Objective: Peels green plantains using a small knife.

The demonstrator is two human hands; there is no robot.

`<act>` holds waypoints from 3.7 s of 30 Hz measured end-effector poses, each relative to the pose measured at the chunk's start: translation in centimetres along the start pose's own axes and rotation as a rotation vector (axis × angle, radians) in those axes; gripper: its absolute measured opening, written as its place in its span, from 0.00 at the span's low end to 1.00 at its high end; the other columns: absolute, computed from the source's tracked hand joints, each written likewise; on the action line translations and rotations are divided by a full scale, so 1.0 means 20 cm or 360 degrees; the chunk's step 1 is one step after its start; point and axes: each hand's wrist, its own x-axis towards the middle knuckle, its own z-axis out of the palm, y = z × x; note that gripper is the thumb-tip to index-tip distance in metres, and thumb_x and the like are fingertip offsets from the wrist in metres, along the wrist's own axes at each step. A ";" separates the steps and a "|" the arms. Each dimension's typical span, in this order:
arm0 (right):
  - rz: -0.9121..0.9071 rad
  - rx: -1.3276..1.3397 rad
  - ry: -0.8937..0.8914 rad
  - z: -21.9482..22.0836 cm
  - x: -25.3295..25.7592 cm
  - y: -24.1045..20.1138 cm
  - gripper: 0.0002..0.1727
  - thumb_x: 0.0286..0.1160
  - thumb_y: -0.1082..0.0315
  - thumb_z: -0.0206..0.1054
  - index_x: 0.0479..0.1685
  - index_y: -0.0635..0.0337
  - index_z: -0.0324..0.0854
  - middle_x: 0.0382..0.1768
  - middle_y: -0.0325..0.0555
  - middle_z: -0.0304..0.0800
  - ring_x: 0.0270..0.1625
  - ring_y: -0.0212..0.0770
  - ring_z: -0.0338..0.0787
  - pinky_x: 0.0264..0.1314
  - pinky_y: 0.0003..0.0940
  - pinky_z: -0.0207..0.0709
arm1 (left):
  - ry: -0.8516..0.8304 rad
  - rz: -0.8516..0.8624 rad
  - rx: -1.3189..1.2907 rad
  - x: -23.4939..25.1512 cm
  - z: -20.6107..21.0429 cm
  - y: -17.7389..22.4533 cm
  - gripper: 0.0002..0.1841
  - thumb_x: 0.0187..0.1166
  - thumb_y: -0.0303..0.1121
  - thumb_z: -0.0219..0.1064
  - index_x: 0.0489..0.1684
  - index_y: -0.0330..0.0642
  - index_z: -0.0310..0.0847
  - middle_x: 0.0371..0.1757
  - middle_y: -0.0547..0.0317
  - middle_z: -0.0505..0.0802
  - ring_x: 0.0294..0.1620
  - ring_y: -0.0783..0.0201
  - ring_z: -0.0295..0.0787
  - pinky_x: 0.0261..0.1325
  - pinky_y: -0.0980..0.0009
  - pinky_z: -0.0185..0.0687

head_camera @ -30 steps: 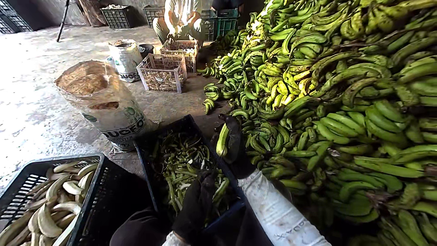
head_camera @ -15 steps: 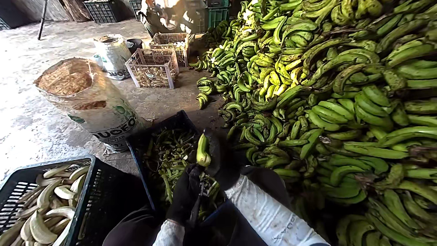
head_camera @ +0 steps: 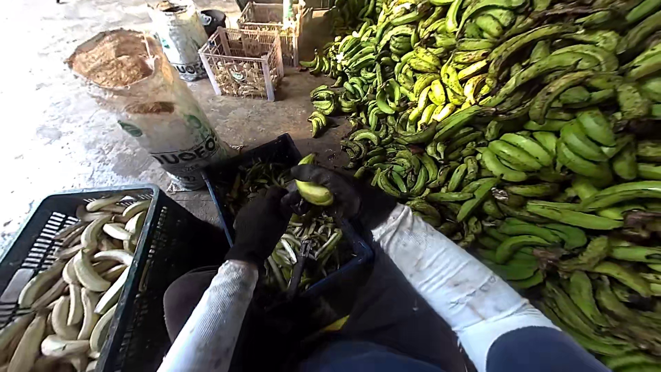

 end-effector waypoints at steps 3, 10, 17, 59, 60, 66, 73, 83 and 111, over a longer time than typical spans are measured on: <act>0.0112 -0.0137 -0.0061 0.08 -0.08 -0.08 0.16 0.88 0.54 0.52 0.49 0.54 0.79 0.29 0.40 0.85 0.19 0.31 0.82 0.18 0.24 0.78 | 0.0180 0.0308 0.0019 0.02 -0.04 -0.08 0.15 0.87 0.42 0.60 0.62 0.45 0.84 0.53 0.43 0.92 0.45 0.39 0.92 0.43 0.37 0.85; 0.0450 -0.0864 -0.0394 0.20 -0.05 0.21 0.31 0.79 0.53 0.66 0.78 0.56 0.65 0.52 0.46 0.85 0.47 0.36 0.87 0.50 0.38 0.83 | 0.0227 -0.0571 -0.0949 0.09 -0.11 -0.44 0.31 0.93 0.58 0.40 0.74 0.44 0.76 0.55 0.40 0.91 0.55 0.44 0.89 0.60 0.39 0.81; -0.0236 -0.0796 -0.0107 0.23 0.72 -0.14 0.17 0.83 0.59 0.64 0.63 0.59 0.78 0.39 0.39 0.86 0.37 0.30 0.85 0.41 0.28 0.82 | 0.0618 -0.0686 -0.2342 0.02 -0.08 -0.53 0.18 0.96 0.35 0.41 0.61 0.36 0.76 0.34 0.59 0.86 0.30 0.70 0.83 0.34 0.73 0.84; -0.0455 -0.0369 0.0557 -0.13 0.54 0.19 0.23 0.79 0.67 0.70 0.72 0.59 0.74 0.48 0.45 0.90 0.41 0.35 0.90 0.44 0.31 0.87 | 0.0093 -0.0316 -0.2164 0.04 0.02 -0.26 0.24 0.92 0.47 0.46 0.62 0.34 0.76 0.30 0.61 0.87 0.28 0.68 0.83 0.34 0.71 0.84; -0.0503 -0.0403 0.0559 -0.11 0.50 0.15 0.22 0.79 0.68 0.70 0.71 0.60 0.74 0.48 0.44 0.90 0.44 0.35 0.91 0.48 0.31 0.88 | 0.0079 -0.0312 -0.2159 0.04 0.03 -0.23 0.23 0.93 0.45 0.46 0.64 0.34 0.76 0.29 0.61 0.86 0.26 0.68 0.83 0.33 0.71 0.84; -0.0744 0.0230 0.0387 -0.06 0.27 0.06 0.16 0.84 0.64 0.59 0.64 0.62 0.75 0.43 0.52 0.90 0.40 0.43 0.93 0.45 0.38 0.91 | 0.0005 0.0013 -0.2212 0.04 0.09 -0.09 0.33 0.90 0.50 0.53 0.88 0.38 0.59 0.30 0.62 0.86 0.25 0.69 0.82 0.30 0.73 0.83; -0.0688 0.0643 -0.0059 -0.12 0.25 0.15 0.16 0.87 0.55 0.56 0.51 0.59 0.81 0.37 0.49 0.90 0.36 0.39 0.91 0.41 0.34 0.89 | -0.0095 0.0175 -0.2226 0.06 0.10 -0.02 0.27 0.90 0.42 0.55 0.84 0.38 0.62 0.30 0.66 0.86 0.28 0.71 0.84 0.35 0.74 0.84; -0.0728 0.0321 0.0298 -0.08 0.18 0.11 0.19 0.87 0.58 0.58 0.66 0.62 0.72 0.44 0.48 0.90 0.42 0.41 0.92 0.45 0.37 0.89 | 0.0014 0.0006 -0.2364 0.09 0.14 0.06 0.24 0.88 0.52 0.52 0.71 0.44 0.69 0.23 0.66 0.82 0.22 0.68 0.82 0.31 0.70 0.85; -0.0542 0.0669 0.0288 -0.33 0.07 0.12 0.16 0.88 0.63 0.50 0.65 0.56 0.76 0.34 0.44 0.86 0.27 0.36 0.85 0.27 0.31 0.83 | -0.0132 -0.0594 -0.1717 0.10 0.00 -0.14 0.22 0.92 0.51 0.51 0.63 0.43 0.78 0.31 0.55 0.86 0.25 0.63 0.82 0.29 0.65 0.82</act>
